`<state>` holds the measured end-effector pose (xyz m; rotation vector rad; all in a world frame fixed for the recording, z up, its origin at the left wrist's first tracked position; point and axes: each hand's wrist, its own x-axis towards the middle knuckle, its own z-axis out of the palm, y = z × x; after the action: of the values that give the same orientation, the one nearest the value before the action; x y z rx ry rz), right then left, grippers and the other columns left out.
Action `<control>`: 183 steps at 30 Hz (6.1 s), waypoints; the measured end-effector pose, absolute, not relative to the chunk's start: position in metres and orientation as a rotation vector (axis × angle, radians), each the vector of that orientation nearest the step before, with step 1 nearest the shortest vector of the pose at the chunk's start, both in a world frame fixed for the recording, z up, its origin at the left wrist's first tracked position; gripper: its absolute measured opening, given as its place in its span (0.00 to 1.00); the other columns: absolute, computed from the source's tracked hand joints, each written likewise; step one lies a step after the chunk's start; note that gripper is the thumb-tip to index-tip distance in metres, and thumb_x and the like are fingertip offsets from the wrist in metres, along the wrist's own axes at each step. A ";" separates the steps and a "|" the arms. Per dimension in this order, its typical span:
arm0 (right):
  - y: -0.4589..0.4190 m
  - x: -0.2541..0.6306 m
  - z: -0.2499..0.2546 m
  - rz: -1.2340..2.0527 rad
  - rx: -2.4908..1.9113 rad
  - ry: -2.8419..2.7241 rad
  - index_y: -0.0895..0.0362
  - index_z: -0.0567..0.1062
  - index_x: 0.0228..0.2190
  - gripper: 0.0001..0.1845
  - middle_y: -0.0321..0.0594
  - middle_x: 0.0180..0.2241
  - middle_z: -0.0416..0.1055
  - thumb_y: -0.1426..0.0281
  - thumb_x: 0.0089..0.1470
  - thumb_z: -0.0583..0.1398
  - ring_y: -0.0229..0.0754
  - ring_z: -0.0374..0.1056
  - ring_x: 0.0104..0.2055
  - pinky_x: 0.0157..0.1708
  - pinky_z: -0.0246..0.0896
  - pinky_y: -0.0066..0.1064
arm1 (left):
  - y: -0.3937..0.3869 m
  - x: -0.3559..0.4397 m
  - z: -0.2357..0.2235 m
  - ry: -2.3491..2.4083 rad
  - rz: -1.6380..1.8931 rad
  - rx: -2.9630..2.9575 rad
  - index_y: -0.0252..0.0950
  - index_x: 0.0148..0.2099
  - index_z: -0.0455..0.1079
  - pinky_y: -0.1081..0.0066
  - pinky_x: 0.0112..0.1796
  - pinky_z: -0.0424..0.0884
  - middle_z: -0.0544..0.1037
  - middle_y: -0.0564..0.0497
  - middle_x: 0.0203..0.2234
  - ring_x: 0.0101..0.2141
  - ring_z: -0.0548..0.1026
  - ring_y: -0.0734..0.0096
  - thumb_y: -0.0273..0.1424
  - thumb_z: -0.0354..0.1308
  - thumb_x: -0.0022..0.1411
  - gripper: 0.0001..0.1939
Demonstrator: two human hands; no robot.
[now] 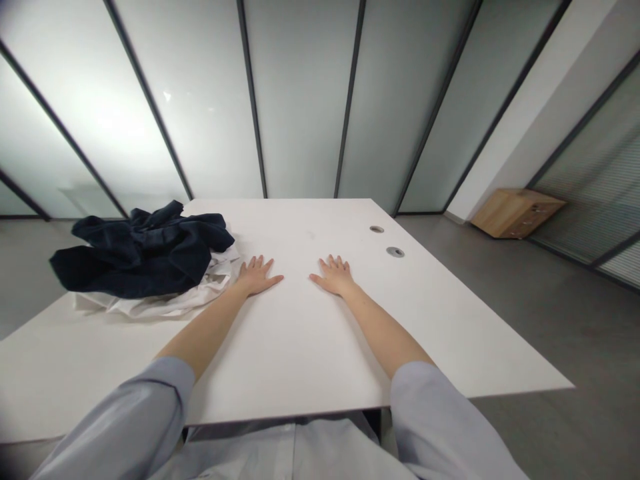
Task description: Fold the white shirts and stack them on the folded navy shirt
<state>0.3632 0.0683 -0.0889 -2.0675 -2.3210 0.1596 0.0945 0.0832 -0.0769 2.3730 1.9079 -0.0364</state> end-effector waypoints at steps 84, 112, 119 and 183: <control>0.071 0.358 -0.087 0.182 -2.150 -2.343 0.55 0.47 0.67 0.50 0.52 0.69 0.37 0.36 0.53 0.39 0.61 0.34 0.69 0.63 0.31 0.54 | 0.081 0.095 -0.075 1.876 -0.083 2.365 0.39 0.71 0.44 0.43 0.60 0.43 0.42 0.38 0.68 0.66 0.42 0.44 0.66 0.36 0.55 0.51; 0.070 0.358 -0.087 0.196 -2.159 -2.334 0.55 0.47 0.66 0.50 0.51 0.69 0.36 0.37 0.54 0.39 0.60 0.33 0.69 0.63 0.30 0.53 | 0.083 0.094 -0.078 1.884 -0.069 2.371 0.40 0.71 0.44 0.44 0.60 0.43 0.43 0.39 0.68 0.66 0.42 0.44 0.66 0.36 0.55 0.51; 0.069 0.358 -0.086 0.175 -2.144 -2.327 0.54 0.50 0.66 0.49 0.52 0.68 0.38 0.37 0.54 0.41 0.61 0.36 0.68 0.62 0.32 0.54 | 0.076 0.095 -0.073 1.895 -0.028 2.400 0.38 0.69 0.48 0.46 0.60 0.46 0.48 0.37 0.67 0.66 0.46 0.44 0.64 0.37 0.57 0.48; 0.094 0.433 -0.043 0.157 -1.687 -2.263 0.54 0.76 0.46 0.21 0.43 0.52 0.72 0.59 0.57 0.54 0.50 0.64 0.56 0.56 0.56 0.40 | 0.107 0.112 -0.026 1.369 0.036 2.882 0.42 0.51 0.72 0.55 0.59 0.55 0.67 0.49 0.59 0.59 0.62 0.57 0.21 0.50 0.54 0.24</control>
<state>0.4325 0.0936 -0.0434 -1.6868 -2.2626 0.1568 0.1116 0.1073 -0.0262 2.8817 1.3692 0.0356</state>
